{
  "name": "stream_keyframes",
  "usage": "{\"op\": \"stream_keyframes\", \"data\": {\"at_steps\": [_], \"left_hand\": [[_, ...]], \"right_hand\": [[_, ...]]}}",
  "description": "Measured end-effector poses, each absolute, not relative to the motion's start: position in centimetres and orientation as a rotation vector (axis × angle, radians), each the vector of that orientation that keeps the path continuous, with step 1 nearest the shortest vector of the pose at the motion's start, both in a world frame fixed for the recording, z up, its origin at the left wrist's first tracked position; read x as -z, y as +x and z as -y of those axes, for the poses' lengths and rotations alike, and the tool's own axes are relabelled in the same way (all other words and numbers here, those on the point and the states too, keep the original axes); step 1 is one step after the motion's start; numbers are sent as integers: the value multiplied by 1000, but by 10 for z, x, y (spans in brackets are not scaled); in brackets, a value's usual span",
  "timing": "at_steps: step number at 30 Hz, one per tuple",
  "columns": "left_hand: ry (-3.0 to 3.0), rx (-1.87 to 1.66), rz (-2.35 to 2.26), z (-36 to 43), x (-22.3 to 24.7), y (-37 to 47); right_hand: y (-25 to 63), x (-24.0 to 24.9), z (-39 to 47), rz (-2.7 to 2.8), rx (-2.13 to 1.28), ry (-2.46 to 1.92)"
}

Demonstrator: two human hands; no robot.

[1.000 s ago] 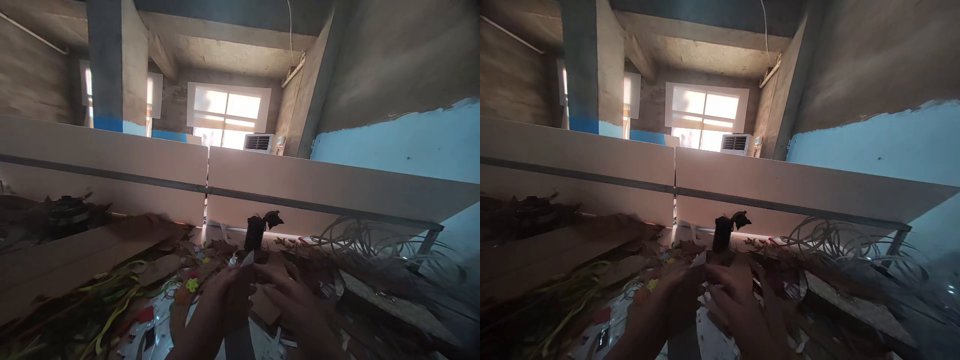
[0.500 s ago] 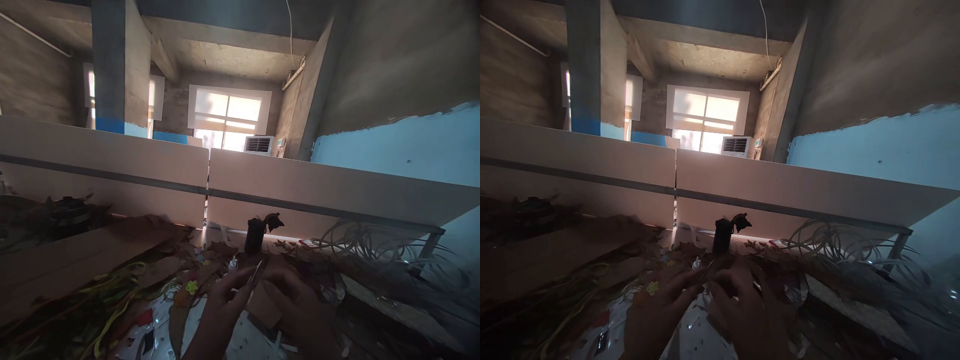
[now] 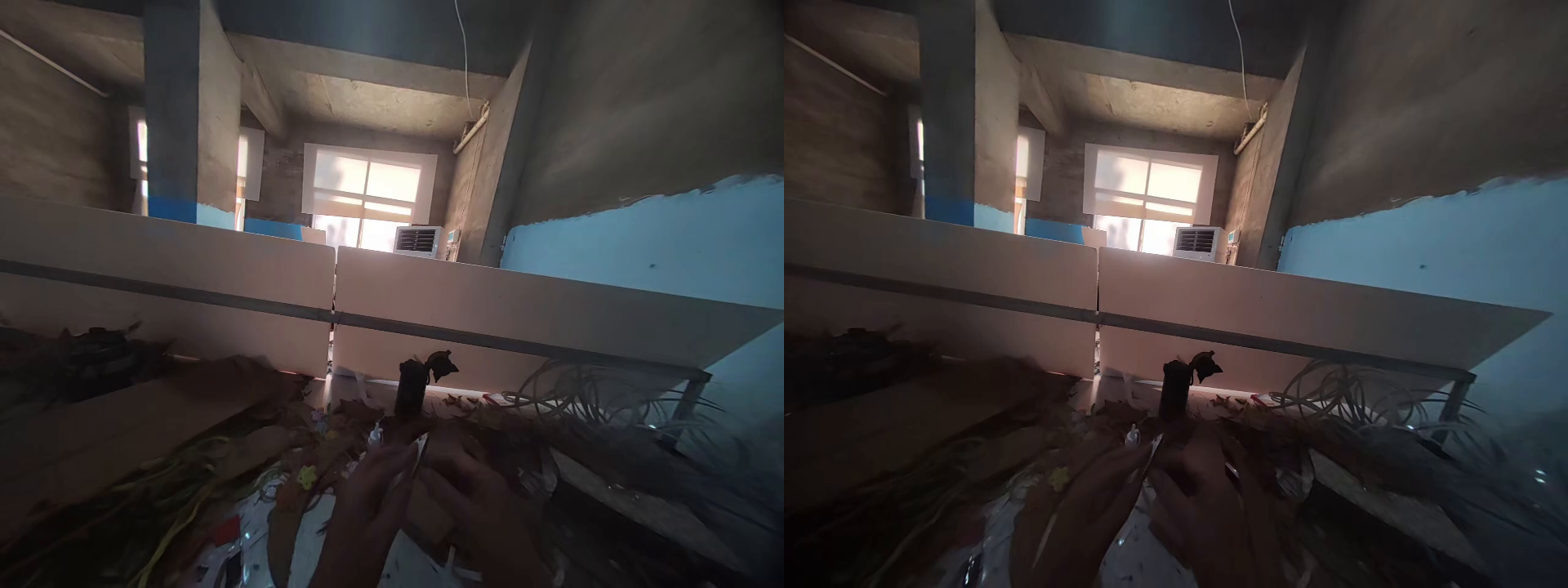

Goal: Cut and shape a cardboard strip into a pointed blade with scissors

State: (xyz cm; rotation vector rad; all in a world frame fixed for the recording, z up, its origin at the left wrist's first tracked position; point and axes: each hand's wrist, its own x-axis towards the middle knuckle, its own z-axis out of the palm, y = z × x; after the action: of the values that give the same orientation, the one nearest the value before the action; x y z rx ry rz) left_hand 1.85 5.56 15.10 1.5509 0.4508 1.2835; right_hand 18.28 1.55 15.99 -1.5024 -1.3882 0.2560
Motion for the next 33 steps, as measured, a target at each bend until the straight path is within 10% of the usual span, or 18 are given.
{"op": "stream_keyframes", "data": {"at_steps": [33], "left_hand": [[1800,-1145,-702,-55,-149,23]], "right_hand": [[180,-158,-11,1378,-421,-1494]]}}
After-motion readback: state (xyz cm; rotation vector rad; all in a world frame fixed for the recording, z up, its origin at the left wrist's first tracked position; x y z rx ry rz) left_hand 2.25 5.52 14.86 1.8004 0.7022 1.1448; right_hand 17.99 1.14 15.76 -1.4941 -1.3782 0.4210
